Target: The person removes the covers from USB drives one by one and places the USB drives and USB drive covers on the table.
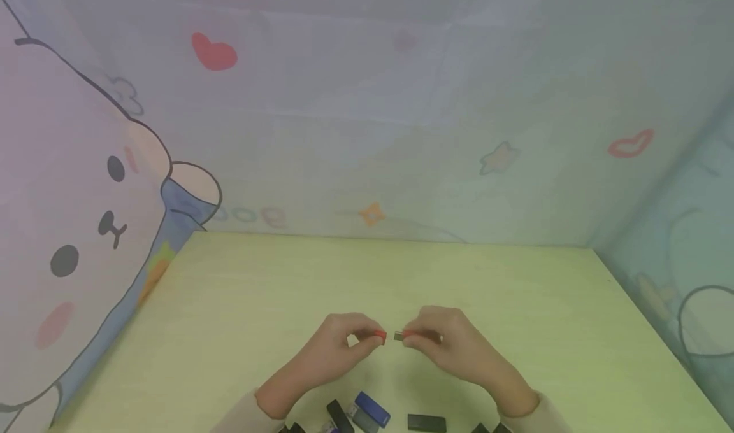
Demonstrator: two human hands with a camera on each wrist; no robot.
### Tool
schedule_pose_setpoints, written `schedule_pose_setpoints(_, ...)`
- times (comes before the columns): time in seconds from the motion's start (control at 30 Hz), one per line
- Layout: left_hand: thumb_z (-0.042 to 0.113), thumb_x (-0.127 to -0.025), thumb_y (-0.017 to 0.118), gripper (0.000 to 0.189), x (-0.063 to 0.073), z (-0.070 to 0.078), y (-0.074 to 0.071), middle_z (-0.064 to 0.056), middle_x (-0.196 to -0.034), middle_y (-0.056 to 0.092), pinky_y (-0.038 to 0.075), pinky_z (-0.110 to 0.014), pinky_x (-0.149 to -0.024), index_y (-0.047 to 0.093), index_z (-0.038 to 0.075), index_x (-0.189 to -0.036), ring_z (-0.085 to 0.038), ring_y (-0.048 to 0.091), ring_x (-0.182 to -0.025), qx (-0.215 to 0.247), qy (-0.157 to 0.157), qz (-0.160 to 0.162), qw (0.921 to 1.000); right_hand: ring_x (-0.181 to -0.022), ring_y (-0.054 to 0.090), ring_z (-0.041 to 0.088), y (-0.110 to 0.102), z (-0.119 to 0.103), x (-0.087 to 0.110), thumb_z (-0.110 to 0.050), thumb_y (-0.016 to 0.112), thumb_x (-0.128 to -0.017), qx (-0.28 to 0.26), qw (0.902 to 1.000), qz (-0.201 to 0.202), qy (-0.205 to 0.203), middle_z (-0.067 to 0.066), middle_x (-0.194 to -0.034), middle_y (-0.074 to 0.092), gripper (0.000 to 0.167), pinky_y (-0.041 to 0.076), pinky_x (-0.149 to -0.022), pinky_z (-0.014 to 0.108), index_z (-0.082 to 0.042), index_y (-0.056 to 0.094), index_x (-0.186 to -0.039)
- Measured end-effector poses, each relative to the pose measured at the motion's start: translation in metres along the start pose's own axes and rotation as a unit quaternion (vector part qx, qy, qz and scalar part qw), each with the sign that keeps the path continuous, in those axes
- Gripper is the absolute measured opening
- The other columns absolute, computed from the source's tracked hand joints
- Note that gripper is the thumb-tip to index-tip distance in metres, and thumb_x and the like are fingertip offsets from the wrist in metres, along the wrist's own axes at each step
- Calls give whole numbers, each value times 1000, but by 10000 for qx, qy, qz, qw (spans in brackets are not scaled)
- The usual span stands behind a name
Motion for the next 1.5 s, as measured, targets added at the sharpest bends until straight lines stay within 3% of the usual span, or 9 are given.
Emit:
schedule_pose_setpoints(0.3,10,-93,62,12,-8,1,-22,3,-97,70,50,-28,-78,71,12,-100,-9,63,-88,-214,-146,10,9997,-67,48,1,-20,14,-15,-7,75,-81,341,9983,449,111,-10,-75,65,10,44,-58,23,-13,75,-89)
schedule_pose_setpoints(0.57,11,-93,62,12,-15,2,-41,3,-98,69,50,-29,-77,71,13,-100,-10,63,-87,-266,-215,179,9993,-69,54,2,-23,24,-34,-9,72,-85,152,9982,222,531,-6,-80,68,8,48,-62,23,-11,75,-92)
schedule_pose_setpoints(0.7,13,-93,62,11,-21,-1,-50,3,-97,70,50,-29,-75,71,13,-100,-11,62,-85,-299,-374,243,9986,-73,59,6,-25,26,-45,-10,71,-86,184,9981,250,538,-3,-82,69,8,51,-63,24,-9,75,-93)
schedule_pose_setpoints(0.83,13,-93,62,12,-28,-2,-59,0,-96,70,49,-31,-75,70,10,-101,-12,62,-86,-319,-434,331,9980,-69,55,6,-28,27,-57,-12,72,-86,360,9972,325,572,-3,-81,70,8,47,-62,24,-9,76,-93)
schedule_pose_setpoints(1.07,11,-92,63,12,-39,-2,-73,-3,-97,71,50,-32,-76,70,7,-101,-14,62,-86,-272,-496,545,9969,-63,47,9,-28,35,-77,-15,72,-87,374,9943,387,923,-1,-83,71,11,42,-57,25,-9,76,-95)
schedule_pose_setpoints(1.5,14,-90,67,10,-58,-16,-95,-4,-93,71,50,-31,-72,72,7,-96,-16,62,-82,-353,-649,1181,9902,-71,53,14,-24,60,-105,-21,68,-91,181,9852,575,1607,7,-100,73,19,44,-60,27,-8,75,-102)
Point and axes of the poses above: each hand's wrist, its own x-axis away from the middle knuckle, its own y-axis out of the palm, z = x × y, the point moved 9 cm from there along -x, towards the middle knuckle
